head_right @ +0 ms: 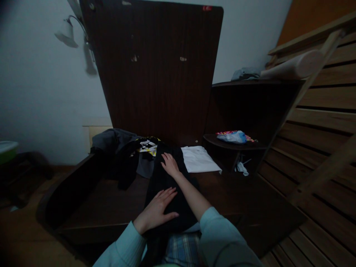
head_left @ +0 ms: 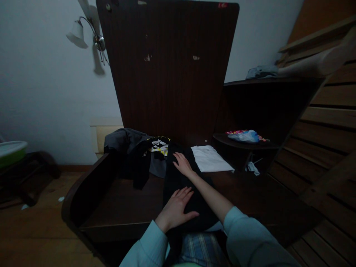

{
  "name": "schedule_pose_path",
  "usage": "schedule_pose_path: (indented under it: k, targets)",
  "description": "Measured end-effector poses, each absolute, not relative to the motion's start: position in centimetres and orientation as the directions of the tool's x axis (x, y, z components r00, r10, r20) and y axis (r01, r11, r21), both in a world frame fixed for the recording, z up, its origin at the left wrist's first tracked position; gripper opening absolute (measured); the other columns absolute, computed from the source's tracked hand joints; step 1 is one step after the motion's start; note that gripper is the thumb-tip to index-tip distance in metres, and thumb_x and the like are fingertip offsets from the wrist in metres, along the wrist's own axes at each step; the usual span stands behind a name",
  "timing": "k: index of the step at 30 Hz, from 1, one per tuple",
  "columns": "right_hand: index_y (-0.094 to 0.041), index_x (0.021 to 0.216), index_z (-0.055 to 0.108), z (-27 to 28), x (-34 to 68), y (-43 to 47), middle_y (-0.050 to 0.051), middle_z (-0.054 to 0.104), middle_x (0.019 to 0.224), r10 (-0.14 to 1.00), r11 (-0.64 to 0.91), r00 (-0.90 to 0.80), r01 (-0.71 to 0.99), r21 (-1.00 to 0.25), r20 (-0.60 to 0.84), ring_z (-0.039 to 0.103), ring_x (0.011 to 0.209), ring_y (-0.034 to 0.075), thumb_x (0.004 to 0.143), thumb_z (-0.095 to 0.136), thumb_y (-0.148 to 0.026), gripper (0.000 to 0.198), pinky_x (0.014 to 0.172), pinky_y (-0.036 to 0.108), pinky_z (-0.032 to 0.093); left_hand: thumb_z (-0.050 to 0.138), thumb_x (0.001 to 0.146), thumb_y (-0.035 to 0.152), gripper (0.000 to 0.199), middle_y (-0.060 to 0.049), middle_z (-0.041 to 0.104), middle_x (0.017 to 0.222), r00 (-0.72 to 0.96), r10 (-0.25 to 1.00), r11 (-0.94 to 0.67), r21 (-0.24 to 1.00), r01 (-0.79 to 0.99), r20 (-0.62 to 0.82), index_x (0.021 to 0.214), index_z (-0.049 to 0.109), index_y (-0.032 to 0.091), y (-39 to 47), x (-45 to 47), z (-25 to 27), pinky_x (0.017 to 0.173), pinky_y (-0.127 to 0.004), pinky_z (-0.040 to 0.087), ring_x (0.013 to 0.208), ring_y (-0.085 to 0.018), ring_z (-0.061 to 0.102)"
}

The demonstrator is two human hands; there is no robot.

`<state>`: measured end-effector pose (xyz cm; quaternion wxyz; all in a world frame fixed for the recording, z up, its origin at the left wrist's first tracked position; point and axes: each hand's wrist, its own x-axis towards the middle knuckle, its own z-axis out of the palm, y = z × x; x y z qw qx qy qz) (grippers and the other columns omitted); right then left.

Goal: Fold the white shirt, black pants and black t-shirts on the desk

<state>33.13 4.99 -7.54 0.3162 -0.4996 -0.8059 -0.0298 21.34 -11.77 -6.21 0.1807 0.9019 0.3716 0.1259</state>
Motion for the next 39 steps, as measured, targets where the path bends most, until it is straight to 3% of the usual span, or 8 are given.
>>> schedule_pose_path:
  k: [9,13,16,19,24,30,33,39]
  targets:
    - [-0.008,0.132,0.033,-8.5,33.2,5.9,0.015,0.032,0.139,0.902,0.367,-0.268,0.889,-0.273,0.338,0.029,0.127,0.023,0.087,0.034,-0.035,0.052,0.103,0.037,0.025,0.050,0.076,0.052,0.070,-0.010,0.029,0.141,0.695,0.711,-0.661,0.439,0.608,0.108,0.133,0.030,0.017,-11.6,21.4,-6.6,0.106,-0.044,0.018,0.131,-0.023,0.022]
    - [-0.007,0.131,0.034,-6.4,34.4,5.5,0.017,0.031,0.139,0.880,0.460,-0.411,0.861,-0.217,0.238,0.028,0.128,0.026,0.084,0.044,-0.038,0.058,0.103,0.039,0.026,0.051,0.079,0.047,0.072,-0.009,0.026,0.143,0.702,0.683,-0.695,0.477,0.538,0.203,0.137,0.018,0.019,-12.1,20.7,-6.0,0.108,-0.042,0.018,0.131,-0.020,0.022]
    - [-0.010,0.127,0.041,-3.8,36.7,3.0,0.016,0.036,0.136,0.792,0.597,-0.528,0.774,-0.210,0.306,0.032,0.126,0.025,0.082,0.047,-0.037,0.053,0.103,0.040,0.025,0.050,0.079,0.049,0.073,-0.007,0.027,0.142,0.728,0.637,-0.739,0.469,0.484,0.254,0.138,0.016,0.022,-13.5,18.8,-5.6,0.108,-0.040,0.017,0.130,-0.019,0.024]
    - [-0.016,0.125,0.043,-2.3,39.9,-2.3,0.011,0.046,0.129,0.743,0.658,-0.519,0.682,-0.319,0.423,0.042,0.118,0.020,0.086,0.040,-0.038,0.045,0.100,0.037,0.032,0.053,0.071,0.059,0.085,-0.009,0.029,0.141,0.767,0.608,-0.761,0.429,0.487,0.207,0.138,0.016,0.024,-15.4,15.9,-5.7,0.107,-0.045,0.019,0.129,-0.025,0.026]
    - [-0.021,0.110,0.057,-3.9,46.0,-13.0,0.007,0.062,0.107,0.769,0.639,-0.545,0.646,-0.417,0.334,0.056,0.101,0.018,0.088,0.038,-0.034,0.032,0.090,0.034,0.043,0.054,0.074,0.054,0.079,-0.007,0.027,0.142,0.780,0.616,-0.759,0.347,0.550,0.110,0.138,0.014,0.029,-17.4,12.3,-7.3,0.104,-0.050,0.021,0.129,-0.027,0.026]
    - [-0.023,0.131,0.037,-8.3,49.4,-18.5,0.010,0.039,0.135,0.835,0.527,-0.538,0.726,-0.441,0.114,0.035,0.124,0.028,0.064,0.066,-0.043,0.076,0.102,0.045,0.030,0.053,0.073,0.013,0.072,-0.002,0.028,0.142,0.622,0.765,-0.644,0.245,0.725,0.169,0.136,0.022,0.031,-16.7,13.0,-9.4,0.104,-0.048,0.025,0.129,-0.023,0.027]
    - [-0.026,0.132,0.036,-11.2,49.1,-18.7,0.007,0.035,0.138,0.848,0.528,-0.500,0.767,-0.364,0.176,0.030,0.127,0.026,0.074,0.057,-0.031,0.062,0.104,0.048,0.023,0.050,0.064,0.004,0.077,-0.001,0.031,0.141,0.559,0.814,-0.581,0.244,0.776,0.160,0.133,0.029,0.030,-16.2,13.8,-9.7,0.104,-0.046,0.025,0.128,-0.022,0.028]
    - [-0.023,0.119,0.053,-13.4,48.4,-17.6,0.008,0.052,0.125,0.820,0.550,-0.431,0.774,-0.312,0.376,0.043,0.119,0.024,0.079,0.044,-0.022,0.041,0.096,0.045,0.036,0.040,0.054,-0.003,0.084,0.003,0.033,0.140,0.550,0.830,-0.552,0.292,0.781,0.095,0.130,0.036,0.032,-16.1,13.8,-8.6,0.105,-0.043,0.025,0.128,-0.018,0.028]
